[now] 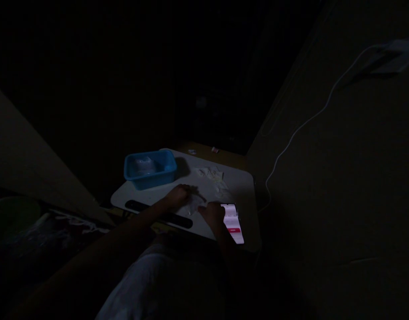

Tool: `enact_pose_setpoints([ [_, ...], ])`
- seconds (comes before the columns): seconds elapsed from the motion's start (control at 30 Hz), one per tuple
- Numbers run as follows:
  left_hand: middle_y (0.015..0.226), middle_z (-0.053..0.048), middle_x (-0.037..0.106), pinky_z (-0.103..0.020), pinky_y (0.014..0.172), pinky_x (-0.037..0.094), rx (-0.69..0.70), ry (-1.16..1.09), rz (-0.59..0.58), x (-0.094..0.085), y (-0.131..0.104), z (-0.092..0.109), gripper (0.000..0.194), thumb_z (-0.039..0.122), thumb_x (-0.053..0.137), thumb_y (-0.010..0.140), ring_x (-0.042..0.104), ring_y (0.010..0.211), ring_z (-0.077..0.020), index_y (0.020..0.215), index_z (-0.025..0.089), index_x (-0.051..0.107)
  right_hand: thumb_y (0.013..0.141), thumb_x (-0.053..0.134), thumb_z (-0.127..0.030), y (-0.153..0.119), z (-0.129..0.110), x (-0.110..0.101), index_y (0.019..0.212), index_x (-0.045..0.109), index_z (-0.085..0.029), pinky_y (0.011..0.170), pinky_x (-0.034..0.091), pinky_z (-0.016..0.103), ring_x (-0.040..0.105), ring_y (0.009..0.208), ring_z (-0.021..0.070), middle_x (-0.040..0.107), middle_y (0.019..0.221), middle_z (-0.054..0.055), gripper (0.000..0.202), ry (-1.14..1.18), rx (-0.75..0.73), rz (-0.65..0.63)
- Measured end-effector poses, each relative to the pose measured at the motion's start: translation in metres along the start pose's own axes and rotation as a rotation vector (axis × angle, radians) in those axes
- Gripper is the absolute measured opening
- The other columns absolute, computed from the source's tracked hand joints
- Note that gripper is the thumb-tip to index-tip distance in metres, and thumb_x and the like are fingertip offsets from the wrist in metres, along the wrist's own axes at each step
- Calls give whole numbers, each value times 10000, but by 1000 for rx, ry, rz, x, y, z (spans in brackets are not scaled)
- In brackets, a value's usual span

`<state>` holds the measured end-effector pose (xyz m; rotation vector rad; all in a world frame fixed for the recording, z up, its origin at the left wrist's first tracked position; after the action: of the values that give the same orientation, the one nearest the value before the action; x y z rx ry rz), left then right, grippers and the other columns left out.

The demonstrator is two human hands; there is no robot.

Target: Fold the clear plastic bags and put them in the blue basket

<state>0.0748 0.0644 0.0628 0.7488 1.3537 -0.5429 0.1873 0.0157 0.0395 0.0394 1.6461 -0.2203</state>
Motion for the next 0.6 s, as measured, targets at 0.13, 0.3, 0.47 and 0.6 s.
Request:
enact_pose_setpoints([
  [0.13,889,-138,627,-292,768,438,-101,6,-98,4,-2,-9,249,156,462,710,586,845,-214,871,91,640,711,505,-480,0,-11,5,831,650,-174,649,389,241,602,808,190,663,844,93,359,68,-127,48],
  [0.3,845,-158,635,-291,668,465,-204,-2,-165,6,-5,-17,243,189,471,705,609,755,-229,832,83,648,735,519,-328,8,-21,2,820,640,-202,649,387,221,595,793,161,662,841,53,194,129,-236,152],
  [0.47,798,-125,643,-257,649,461,-250,-17,-178,6,-6,-24,223,212,497,697,612,747,-214,821,112,652,778,447,-250,18,-25,0,769,640,-207,635,375,225,591,761,156,656,803,55,198,95,-273,160],
  [0.6,864,-134,633,-267,700,455,-259,-42,-147,3,-5,-28,236,218,486,713,599,801,-215,850,105,642,787,443,-265,19,-24,-2,866,618,-188,681,378,247,582,804,173,644,854,71,207,128,-258,222],
])
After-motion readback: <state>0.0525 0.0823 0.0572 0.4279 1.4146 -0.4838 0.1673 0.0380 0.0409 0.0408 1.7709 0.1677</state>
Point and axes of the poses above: each hand's wrist, its own y-axis towards the middle knuckle, its own x-axis out of the palm, z = x × y, the point moved 8 cm from there along y, towards the middle knuckle
